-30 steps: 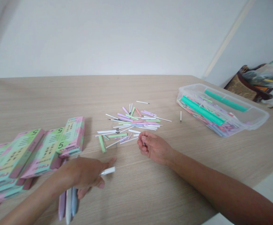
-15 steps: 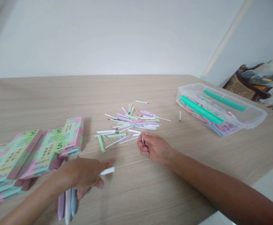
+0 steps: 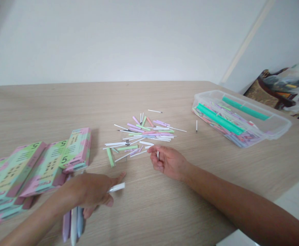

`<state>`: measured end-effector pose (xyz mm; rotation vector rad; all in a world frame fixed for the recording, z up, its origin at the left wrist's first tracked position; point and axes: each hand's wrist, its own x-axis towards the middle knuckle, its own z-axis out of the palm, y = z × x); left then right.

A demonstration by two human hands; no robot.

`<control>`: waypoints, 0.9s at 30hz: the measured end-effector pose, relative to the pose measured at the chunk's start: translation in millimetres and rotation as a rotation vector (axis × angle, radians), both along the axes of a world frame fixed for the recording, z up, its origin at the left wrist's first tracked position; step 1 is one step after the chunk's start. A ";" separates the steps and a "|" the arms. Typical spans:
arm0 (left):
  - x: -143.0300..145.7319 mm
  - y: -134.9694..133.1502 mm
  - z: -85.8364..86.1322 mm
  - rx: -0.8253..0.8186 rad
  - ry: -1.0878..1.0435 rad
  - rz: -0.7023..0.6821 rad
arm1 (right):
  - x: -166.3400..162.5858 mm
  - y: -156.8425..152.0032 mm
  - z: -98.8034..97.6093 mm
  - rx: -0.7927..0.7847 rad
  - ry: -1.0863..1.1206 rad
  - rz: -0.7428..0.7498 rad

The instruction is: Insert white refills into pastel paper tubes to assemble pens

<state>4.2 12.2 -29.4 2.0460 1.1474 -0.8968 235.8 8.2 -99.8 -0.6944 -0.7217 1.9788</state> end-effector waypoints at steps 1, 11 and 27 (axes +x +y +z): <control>0.1 0.5 0.6 0.000 -0.004 -0.002 | 0.0 -0.1 -0.1 0.011 -0.001 -0.001; 0.2 0.4 -0.4 -0.007 0.026 0.014 | 3.4 -1.5 -0.5 0.019 0.076 0.027; -6.8 2.1 -8.0 -0.006 -0.012 0.001 | 1.2 -0.6 -1.8 0.083 0.066 -0.047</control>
